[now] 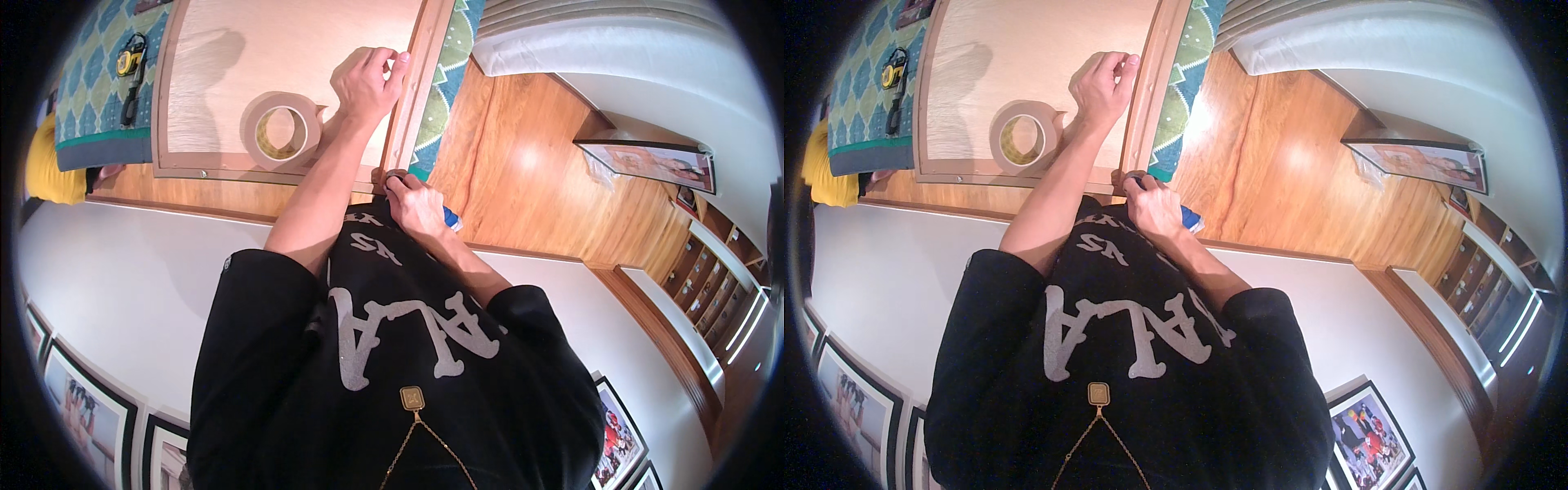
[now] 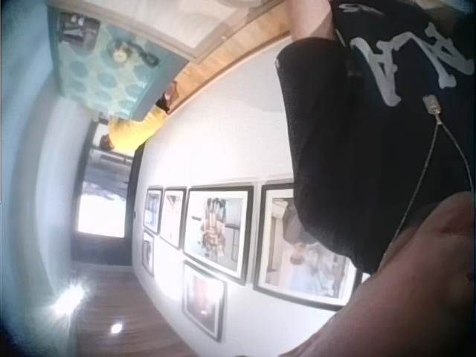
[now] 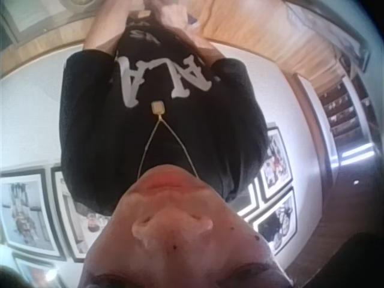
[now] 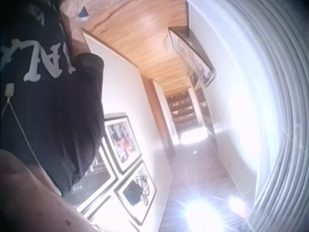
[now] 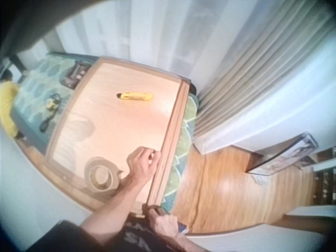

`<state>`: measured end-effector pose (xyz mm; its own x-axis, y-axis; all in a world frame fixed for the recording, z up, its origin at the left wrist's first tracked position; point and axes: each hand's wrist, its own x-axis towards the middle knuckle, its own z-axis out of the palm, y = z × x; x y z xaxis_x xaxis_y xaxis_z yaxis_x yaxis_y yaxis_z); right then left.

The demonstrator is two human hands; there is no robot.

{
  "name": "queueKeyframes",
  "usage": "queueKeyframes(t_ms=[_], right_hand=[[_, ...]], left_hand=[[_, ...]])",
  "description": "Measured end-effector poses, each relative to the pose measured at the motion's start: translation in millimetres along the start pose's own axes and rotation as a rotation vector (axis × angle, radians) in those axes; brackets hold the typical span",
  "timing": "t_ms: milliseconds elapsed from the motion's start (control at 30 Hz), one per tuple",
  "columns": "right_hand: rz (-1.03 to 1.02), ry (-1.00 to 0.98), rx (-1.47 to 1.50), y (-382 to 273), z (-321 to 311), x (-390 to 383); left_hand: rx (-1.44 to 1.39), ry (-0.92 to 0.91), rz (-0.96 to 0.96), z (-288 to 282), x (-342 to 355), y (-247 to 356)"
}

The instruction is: The person applies brown packing tape to the edges of a wooden furniture piece using a utility knife to cut the tape and a blue cloth to smooth it. The person repeatedly measures, cuts, and presses tape along the frame edges.

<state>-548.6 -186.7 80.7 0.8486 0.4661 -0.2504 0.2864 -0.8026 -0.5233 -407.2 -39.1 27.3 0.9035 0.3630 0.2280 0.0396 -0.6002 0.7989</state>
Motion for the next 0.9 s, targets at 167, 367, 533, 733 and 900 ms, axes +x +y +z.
queueKeyframes(t_ms=[167,367,533,733,900], right_hand=[[-0.148,0.020,-0.022,15.1,-20.6,21.2],[-0.281,0.275,-0.163,53.5,-75.5,157.4],[-0.308,0.474,-0.253,101.7,-123.6,300.4],[-0.351,0.637,-0.423,154.9,-179.7,444.8],[-0.243,0.578,-0.258,162.9,-180.9,471.6]], left_hand=[[-0.057,0.038,0.044,-4.6,-2.5,-0.9],[-0.147,-0.013,-0.036,-7.1,-3.3,3.6],[-0.172,0.017,-0.131,-11.5,-4.1,12.1],[-0.163,0.099,-0.110,-2.2,-14.1,-2.4],[-0.285,0.050,-0.301,-6.3,-12.2,8.2]])
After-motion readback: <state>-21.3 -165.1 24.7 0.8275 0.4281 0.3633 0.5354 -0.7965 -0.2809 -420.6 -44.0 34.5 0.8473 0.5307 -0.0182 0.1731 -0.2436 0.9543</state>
